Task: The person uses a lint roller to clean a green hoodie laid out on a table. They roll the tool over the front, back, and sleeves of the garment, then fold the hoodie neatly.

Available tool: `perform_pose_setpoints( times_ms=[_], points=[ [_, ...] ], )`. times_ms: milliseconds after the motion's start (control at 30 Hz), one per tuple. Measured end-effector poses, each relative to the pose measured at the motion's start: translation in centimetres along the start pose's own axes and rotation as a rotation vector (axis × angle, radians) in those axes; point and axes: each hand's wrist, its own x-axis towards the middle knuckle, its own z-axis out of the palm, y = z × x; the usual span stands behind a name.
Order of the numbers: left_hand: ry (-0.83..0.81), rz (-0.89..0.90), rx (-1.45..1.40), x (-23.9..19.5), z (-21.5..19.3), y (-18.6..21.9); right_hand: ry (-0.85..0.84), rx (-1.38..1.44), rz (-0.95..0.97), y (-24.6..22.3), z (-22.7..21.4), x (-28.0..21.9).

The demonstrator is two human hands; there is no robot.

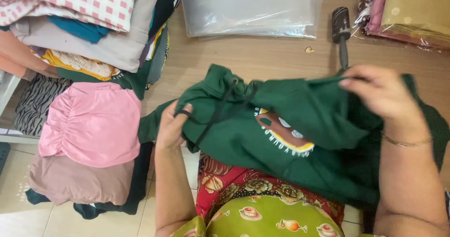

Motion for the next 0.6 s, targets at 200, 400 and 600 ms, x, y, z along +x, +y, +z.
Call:
perform_pose_setpoints(
  times_ms=[200,400,600],
  points=[
    [0.346,0.041,0.245,2.2,0.4,3.2,0.326,0.124,0.041,-3.4,-4.7,-1.7],
    [0.290,-0.229,0.275,4.6,1.0,0.8,0.069,-0.106,0.171,-3.1,1.2,3.1],
    [0.265,-0.164,0.427,4.7,1.5,0.4,-0.130,-0.697,-0.025,-3.8,9.2,3.6]
  ],
)
